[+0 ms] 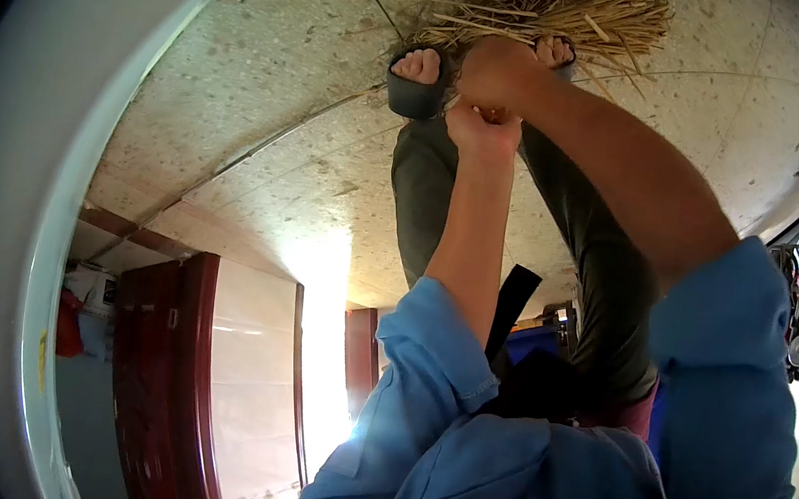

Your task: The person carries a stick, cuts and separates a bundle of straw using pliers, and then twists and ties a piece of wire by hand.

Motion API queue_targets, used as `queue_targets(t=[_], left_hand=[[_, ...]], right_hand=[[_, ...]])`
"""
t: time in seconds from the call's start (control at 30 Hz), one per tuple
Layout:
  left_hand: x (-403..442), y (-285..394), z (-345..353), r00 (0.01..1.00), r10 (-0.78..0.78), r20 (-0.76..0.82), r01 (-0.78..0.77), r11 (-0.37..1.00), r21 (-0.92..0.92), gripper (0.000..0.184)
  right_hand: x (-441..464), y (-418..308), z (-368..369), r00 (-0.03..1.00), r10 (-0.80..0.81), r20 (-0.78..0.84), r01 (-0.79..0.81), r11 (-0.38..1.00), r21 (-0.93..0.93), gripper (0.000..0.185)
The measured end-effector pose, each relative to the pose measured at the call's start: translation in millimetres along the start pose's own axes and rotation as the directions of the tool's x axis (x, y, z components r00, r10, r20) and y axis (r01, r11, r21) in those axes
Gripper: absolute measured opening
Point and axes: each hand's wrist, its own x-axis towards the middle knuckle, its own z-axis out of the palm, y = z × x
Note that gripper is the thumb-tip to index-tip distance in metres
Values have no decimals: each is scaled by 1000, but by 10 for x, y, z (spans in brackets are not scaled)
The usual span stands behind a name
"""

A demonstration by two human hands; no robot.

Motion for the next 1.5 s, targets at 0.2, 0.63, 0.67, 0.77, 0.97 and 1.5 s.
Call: queue_targets(t=[0.2, 0.63, 0.67, 0.77, 0.97, 1.5], left_hand=[[-208, -77, 240, 999, -38, 32, 40, 996, -78, 22], [54, 93, 296, 738, -407, 537, 443, 894, 69, 28], [126, 74, 231, 665, -344, 662, 412, 909, 59, 29], [398, 256, -269, 532, -225, 816, 216, 968, 126, 30], [-1478, 315, -424, 657, 139, 741, -670, -341, 659, 25], [-2081, 291, -775, 656, -14, 755, -421, -837, 350, 20]], right_hand=[[-183, -137, -373, 975, 128, 183, -128, 992, -12, 8], [-234, -221, -729, 971, 61, 230, 78, 831, -551, 15], [-106, -236, -576, 975, 149, 166, -3, 753, -658, 13], [187, -302, -255, 949, 313, -23, -184, 494, -850, 9], [399, -260, 78, 850, 516, 107, -279, 613, -739, 19], [114, -67, 168, 830, 406, 382, -462, 885, 64, 28]])
